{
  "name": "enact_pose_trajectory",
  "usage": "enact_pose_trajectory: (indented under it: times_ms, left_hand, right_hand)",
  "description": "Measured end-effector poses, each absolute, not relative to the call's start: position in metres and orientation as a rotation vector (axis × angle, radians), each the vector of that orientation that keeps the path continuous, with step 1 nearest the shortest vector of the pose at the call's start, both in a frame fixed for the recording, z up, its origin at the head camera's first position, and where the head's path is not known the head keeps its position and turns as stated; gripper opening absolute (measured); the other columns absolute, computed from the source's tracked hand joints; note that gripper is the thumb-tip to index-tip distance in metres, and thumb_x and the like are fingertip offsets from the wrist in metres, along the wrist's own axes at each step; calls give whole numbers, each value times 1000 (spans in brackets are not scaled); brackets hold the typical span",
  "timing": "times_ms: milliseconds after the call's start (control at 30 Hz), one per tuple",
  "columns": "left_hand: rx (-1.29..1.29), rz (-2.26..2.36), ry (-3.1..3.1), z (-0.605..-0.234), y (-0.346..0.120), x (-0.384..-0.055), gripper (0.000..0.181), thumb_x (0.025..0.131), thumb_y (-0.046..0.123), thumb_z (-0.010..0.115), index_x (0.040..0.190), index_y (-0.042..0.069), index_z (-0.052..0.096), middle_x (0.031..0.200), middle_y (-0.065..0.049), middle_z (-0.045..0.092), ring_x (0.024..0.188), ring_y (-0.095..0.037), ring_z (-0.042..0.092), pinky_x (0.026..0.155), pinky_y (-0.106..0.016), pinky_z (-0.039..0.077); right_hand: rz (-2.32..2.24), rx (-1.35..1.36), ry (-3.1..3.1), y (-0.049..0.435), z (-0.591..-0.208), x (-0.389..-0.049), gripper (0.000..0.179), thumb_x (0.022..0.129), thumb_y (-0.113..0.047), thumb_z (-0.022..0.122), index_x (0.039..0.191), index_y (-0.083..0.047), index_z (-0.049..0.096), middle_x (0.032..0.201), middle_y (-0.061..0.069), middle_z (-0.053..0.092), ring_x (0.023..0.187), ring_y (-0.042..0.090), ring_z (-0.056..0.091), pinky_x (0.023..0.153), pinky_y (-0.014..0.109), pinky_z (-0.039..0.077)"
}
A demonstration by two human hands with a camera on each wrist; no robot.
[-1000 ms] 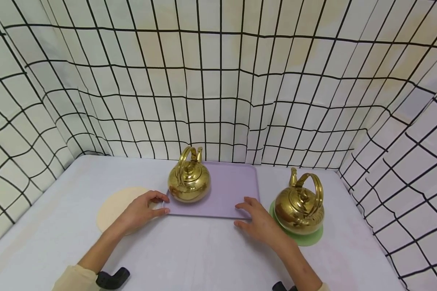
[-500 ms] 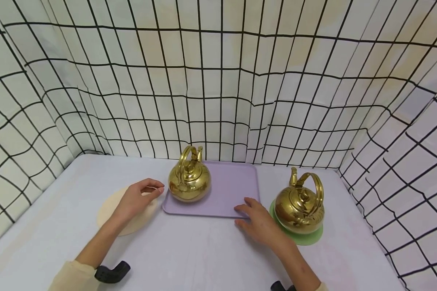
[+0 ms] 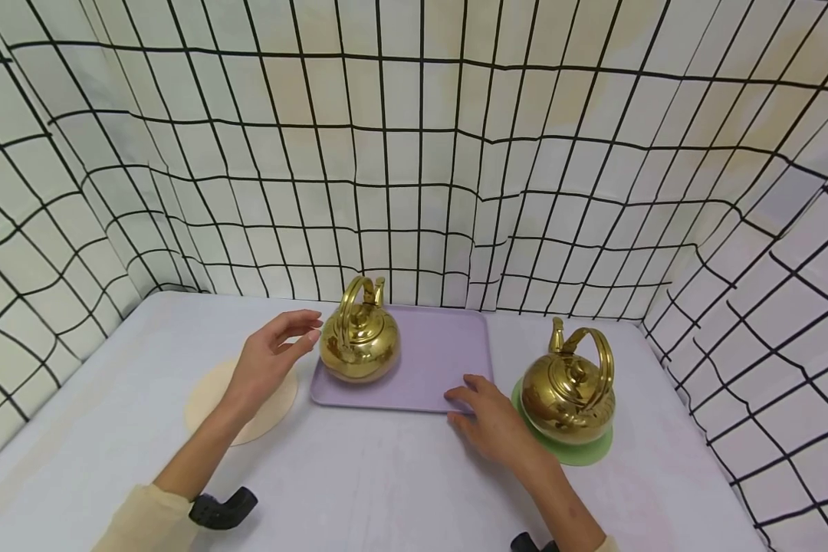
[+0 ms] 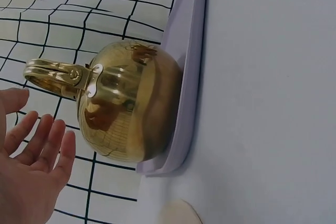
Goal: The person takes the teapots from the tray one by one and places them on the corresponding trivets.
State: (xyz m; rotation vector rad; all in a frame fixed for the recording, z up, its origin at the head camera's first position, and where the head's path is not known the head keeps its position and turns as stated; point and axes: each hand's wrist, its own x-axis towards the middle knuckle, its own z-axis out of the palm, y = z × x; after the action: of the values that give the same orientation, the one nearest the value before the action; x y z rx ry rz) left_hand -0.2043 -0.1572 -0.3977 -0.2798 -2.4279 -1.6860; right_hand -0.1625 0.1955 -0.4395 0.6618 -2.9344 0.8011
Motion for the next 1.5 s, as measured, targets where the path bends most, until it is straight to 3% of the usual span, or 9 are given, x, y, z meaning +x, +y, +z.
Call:
enact_pose_trajectory:
  times_ms: [233,633,967,1233,1367,1500]
  left_hand:
    - [-380,-1796,-2309,-391,-146,-208,39,101,17,70,138,10,63,133,-16,68,112,0,64,93,-15,54]
    - [-388,-1947,-2275,-390,-130,-210,44,99,16,72,141,11,61,133,-11,66,117,-5,65,102,-18,54]
    - [-286,-1916,-2308,-390,-126,-212,40,99,17,71,139,14,66,126,-13,71,113,-8,68,115,-37,50]
    - [-279,-1972,-2294,-389,-124,-213,41,100,12,70,140,12,65,128,-16,70,113,-6,67,117,-40,49]
    - [-275,-2012,-2279,-388,-122,-213,40,100,9,69,139,10,65,129,-17,69,113,-6,66,103,-27,56]
    - [-269,-2029,-2260,-389,-121,-214,39,99,7,69,138,9,66,128,-17,69,110,-5,66,90,-16,56]
  right_hand:
    - [793,628,-2964,195,-438,-163,26,97,-14,73,123,-12,73,143,28,58,133,49,58,110,63,49]
    - [799,622,-2970,195,-439,-163,27,97,-15,73,124,-14,72,145,27,57,134,49,57,110,62,49]
    - [818,584,-2979,193,-439,-164,27,98,-17,71,125,-13,72,146,27,56,134,49,57,110,62,49]
    - [824,571,-2993,192,-437,-163,27,98,-20,72,124,-15,72,147,26,56,133,48,59,107,62,51]
    - [822,575,-2997,193,-437,-162,27,98,-21,73,124,-15,72,147,26,56,131,48,60,105,63,52]
    - [820,574,-2995,193,-438,-162,27,98,-21,73,124,-15,72,146,26,56,130,49,60,104,63,53]
